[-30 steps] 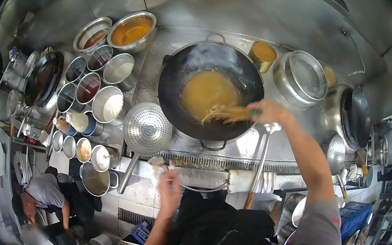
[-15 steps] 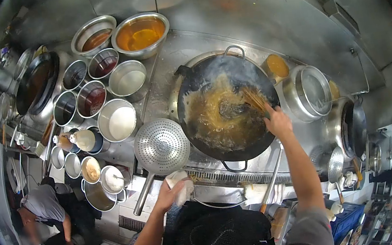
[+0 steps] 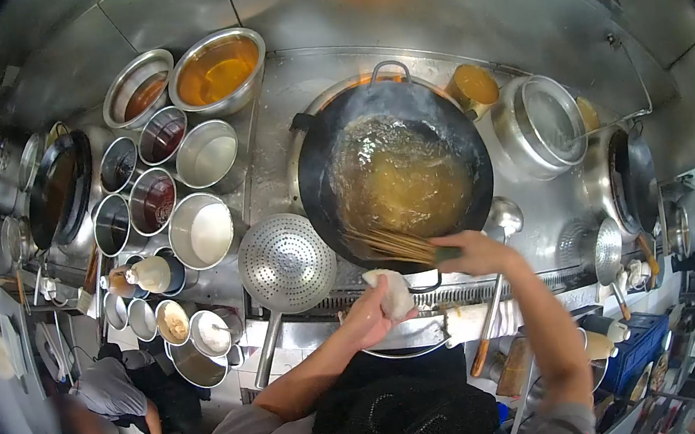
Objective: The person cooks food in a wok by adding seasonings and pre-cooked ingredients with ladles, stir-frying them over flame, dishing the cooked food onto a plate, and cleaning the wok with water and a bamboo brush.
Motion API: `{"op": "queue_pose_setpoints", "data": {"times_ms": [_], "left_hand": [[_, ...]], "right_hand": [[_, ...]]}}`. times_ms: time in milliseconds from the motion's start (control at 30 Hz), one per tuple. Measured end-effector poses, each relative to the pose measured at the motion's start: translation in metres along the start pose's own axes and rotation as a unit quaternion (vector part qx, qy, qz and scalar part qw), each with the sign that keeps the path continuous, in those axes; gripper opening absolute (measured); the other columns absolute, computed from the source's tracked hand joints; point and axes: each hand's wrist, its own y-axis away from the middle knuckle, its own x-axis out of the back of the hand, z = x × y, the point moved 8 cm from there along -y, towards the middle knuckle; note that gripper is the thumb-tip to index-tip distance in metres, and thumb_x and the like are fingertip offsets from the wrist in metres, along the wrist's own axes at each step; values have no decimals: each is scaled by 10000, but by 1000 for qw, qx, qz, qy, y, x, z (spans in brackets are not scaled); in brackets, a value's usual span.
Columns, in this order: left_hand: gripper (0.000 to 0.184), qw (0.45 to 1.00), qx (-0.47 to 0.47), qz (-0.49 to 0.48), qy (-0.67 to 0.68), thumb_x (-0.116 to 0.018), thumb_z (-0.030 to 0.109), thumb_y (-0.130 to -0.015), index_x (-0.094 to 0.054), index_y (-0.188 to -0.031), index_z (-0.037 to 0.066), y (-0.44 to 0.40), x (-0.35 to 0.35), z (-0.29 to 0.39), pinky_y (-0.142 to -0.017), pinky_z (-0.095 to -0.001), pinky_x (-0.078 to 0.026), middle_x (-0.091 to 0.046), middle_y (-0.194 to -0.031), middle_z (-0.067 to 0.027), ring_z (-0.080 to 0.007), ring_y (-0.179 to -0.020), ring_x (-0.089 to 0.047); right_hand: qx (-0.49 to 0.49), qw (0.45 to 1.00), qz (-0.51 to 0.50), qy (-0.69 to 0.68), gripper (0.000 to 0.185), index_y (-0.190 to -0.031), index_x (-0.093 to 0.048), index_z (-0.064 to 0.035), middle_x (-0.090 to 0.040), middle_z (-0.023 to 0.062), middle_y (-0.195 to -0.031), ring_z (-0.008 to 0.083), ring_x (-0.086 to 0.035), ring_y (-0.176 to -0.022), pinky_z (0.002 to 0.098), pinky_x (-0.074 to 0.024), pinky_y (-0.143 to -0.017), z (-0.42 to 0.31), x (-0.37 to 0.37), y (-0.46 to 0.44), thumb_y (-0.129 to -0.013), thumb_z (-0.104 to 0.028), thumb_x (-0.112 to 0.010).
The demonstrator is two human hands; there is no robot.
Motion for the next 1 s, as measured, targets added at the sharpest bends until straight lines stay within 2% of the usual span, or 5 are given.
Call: {"op": "queue_pose_setpoints", "data": {"times_ms": [100, 267, 433, 633, 1000], "left_hand": [[432, 991, -54, -15, -117, -581, 310, -1089, -355, -1434, 182, -10, -3, -7, -980, -533, -593, -516, -1322, -69, -233, -1196, -592], [411, 990, -98, 9, -99, -722, 127, -968, -430, -1256, 137, -41, -2, -19, -806, -472, -642, -576, -1181, -55, -227, -1059, -648], [397, 987, -115, 21, -107, -691, 48, -922, -455, -1232, 119, -51, 1, -18, -723, -451, -651, -606, -1112, -68, -224, -962, -672], [287, 984, -145, 6, -100, -670, 4, -892, -541, -1142, 58, -51, 2, -15, -701, -410, -618, -639, -1065, -85, -223, -906, -678], [310, 980, -174, 21, -91, -682, -5, -887, -536, -1150, 71, -43, 5, -9, -666, -423, -600, -623, -1026, -79, -222, -891, -667]], "right_hand": [[-195, 977, -77, -49, 652, -1470, -612, -127, -771, 151, -1083, 172, -731, -724, 295, -563, -583, -13, 44, 54, -879, -346, -781], [-123, 981, -70, -132, 672, -1464, -606, -71, -700, 81, -743, 138, -659, -554, 298, -527, -521, -67, 13, -33, -882, -362, -773], [76, 965, 249, 15, 649, -1444, -617, -65, -733, 231, -826, 369, -755, -805, 432, -585, -768, -81, -34, -76, -883, -362, -756], [-277, 922, -2, 272, 674, -1552, -447, -251, -675, 263, -1191, 427, -699, -1094, 550, -557, -956, -17, 45, 34, -939, -332, -715], [-241, 919, 67, 304, 683, -1606, -314, -131, -615, 269, -1254, 411, -706, -1094, 480, -601, -899, -5, -9, -8, -971, -142, -567]]}}
